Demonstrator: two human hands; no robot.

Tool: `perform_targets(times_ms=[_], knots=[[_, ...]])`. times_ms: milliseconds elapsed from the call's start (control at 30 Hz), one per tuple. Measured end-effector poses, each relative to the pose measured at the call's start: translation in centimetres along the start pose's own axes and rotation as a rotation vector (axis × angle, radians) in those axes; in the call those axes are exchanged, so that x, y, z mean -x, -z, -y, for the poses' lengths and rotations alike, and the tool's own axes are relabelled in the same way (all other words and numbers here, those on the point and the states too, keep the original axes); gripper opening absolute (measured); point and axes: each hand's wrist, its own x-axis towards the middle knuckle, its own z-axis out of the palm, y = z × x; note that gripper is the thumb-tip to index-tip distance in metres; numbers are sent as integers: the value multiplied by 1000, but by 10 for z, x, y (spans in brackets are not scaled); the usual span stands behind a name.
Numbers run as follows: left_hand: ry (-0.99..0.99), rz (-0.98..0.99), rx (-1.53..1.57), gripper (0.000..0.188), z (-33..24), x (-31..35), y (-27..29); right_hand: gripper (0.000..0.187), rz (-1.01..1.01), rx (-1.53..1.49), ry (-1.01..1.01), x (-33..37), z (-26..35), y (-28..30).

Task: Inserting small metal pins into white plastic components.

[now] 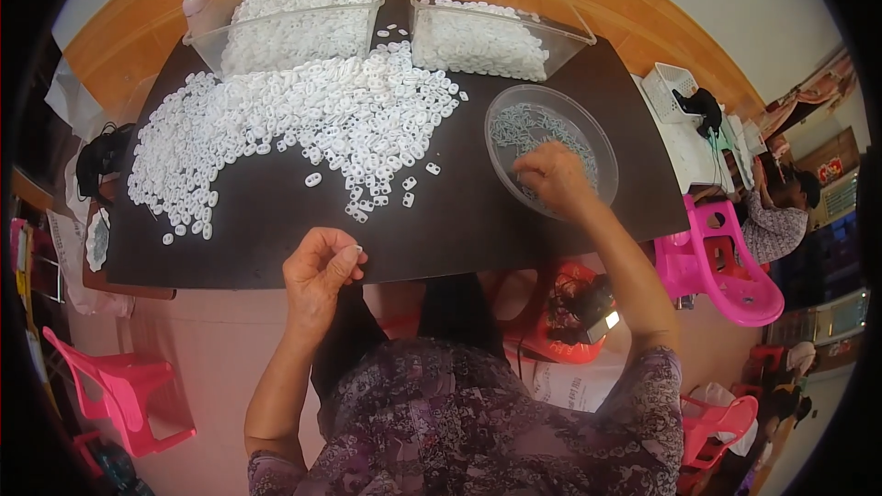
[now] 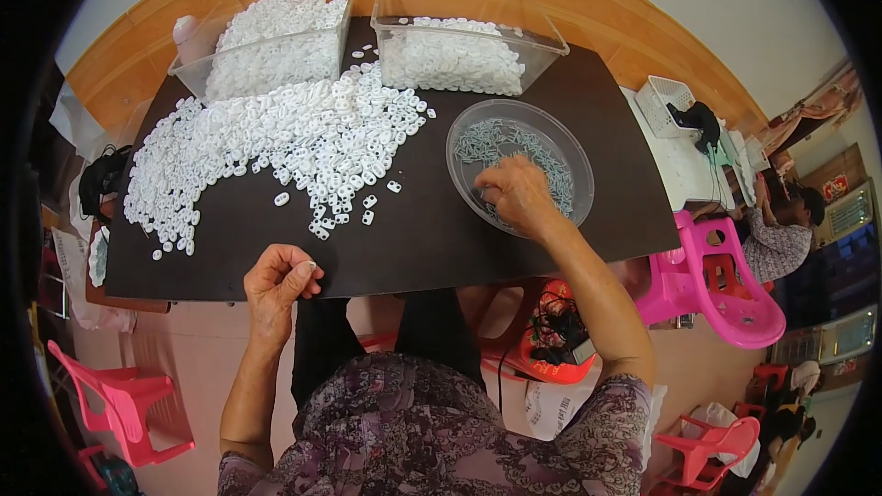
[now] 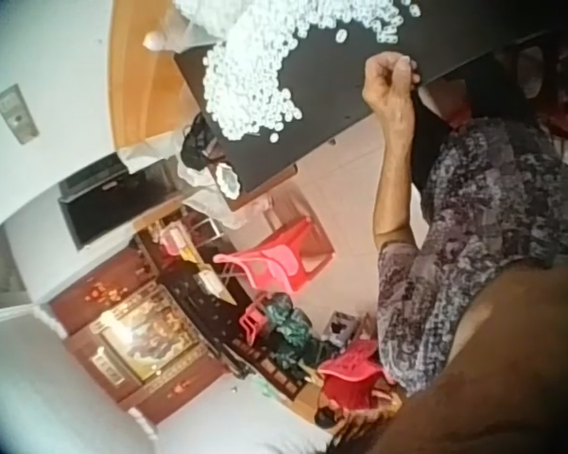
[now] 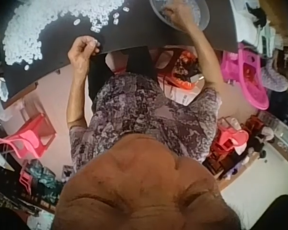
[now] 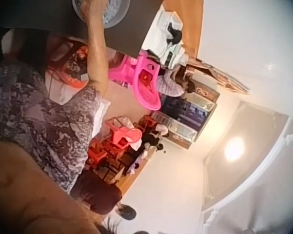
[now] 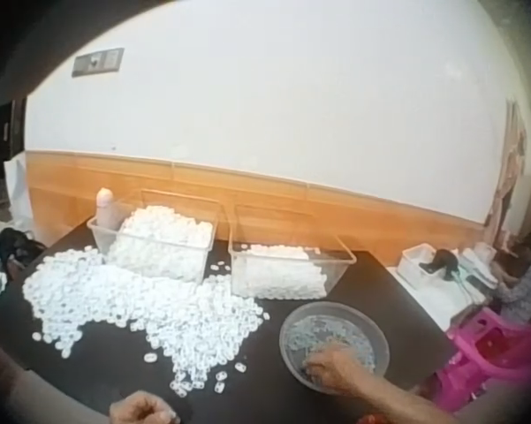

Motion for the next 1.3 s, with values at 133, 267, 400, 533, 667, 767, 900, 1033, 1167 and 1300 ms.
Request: perform_targets(times_ms=[133,267,400,533,667,767,900,1033,1167,1300], knots=[[2,1,35,15,4,1,1,5,74,61,92,-3,-2,-4],[6,-6,42,15,3,3,2,5,128,61,58,-6,-5,-5],[-6,-10,64,14,4,4,2,5,88,-43,-65,-6,1,2],[-6,-8,78,14,5,4,2,8,81,-240,-271,-6,10,9],[7,-13,103,14,5,4,1,15,52,-357,-320,-8,11,11],[9,-13,102,14,4,4,-1,21,59,-450,-383,-9,11,11],[16,-6,88,14,4,3,0,25,48,-495,-393,-10,13,11],[8,-12,97,14,6,4,0,20,49,-493,-352,-9,6,8],[7,-10,96,14,6,3,0,10,-6,-484,-370,-9,7,7],[15,-13,105,13,8,3,1,8,-81,-528,-413,-11,12,7]])
